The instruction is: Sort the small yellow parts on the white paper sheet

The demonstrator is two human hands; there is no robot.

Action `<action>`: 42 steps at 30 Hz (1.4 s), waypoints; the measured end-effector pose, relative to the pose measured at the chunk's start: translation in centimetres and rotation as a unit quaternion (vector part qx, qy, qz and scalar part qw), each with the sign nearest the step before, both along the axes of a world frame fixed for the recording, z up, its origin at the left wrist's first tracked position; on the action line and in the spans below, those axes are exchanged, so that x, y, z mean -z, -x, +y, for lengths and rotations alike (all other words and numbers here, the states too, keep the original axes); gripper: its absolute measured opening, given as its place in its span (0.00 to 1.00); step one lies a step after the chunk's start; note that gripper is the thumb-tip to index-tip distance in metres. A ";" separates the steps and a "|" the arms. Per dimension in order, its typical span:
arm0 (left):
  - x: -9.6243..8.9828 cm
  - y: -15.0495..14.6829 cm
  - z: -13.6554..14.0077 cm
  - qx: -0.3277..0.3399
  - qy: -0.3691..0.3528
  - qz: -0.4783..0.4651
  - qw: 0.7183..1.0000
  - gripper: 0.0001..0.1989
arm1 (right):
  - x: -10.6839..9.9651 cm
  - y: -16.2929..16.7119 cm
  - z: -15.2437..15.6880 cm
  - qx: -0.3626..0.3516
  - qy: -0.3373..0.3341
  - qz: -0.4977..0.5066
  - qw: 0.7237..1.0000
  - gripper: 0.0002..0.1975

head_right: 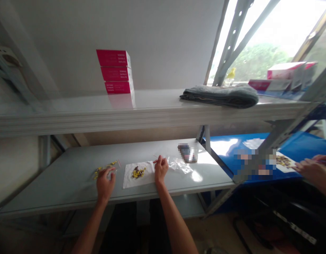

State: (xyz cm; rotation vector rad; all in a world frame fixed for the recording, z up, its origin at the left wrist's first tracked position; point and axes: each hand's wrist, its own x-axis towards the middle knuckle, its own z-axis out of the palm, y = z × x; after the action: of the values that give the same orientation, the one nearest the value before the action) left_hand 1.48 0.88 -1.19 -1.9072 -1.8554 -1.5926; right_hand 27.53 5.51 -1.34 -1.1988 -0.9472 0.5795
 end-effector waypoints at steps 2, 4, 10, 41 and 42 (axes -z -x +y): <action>0.2 2.2 -0.5 -0.054 0.000 0.072 0.996 0.13 | 0.0 -0.1 0.0 0.051 0.017 0.046 0.997 0.29; 0.4 3.8 -0.9 -0.087 0.022 0.096 0.991 0.12 | -0.1 0.1 -0.1 0.072 0.020 0.066 0.995 0.30; 0.3 4.8 -1.1 -0.103 0.051 0.080 0.990 0.08 | -0.7 0.6 -0.8 0.063 -0.007 -0.021 0.998 0.30; -1.3 3.0 -2.0 0.110 0.024 -0.071 0.991 0.11 | -3.1 13.3 -5.1 -0.352 -0.029 -0.319 0.879 0.07; -1.3 3.0 -1.9 0.115 0.033 -0.068 0.991 0.11 | -2.9 13.3 -5.4 -0.362 -0.027 -0.306 0.880 0.07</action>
State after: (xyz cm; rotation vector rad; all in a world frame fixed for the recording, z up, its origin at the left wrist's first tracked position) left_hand -1.54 -1.06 0.06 -2.1615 -1.8143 -1.7890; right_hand 14.27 0.12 1.51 -0.9610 -1.9834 0.7626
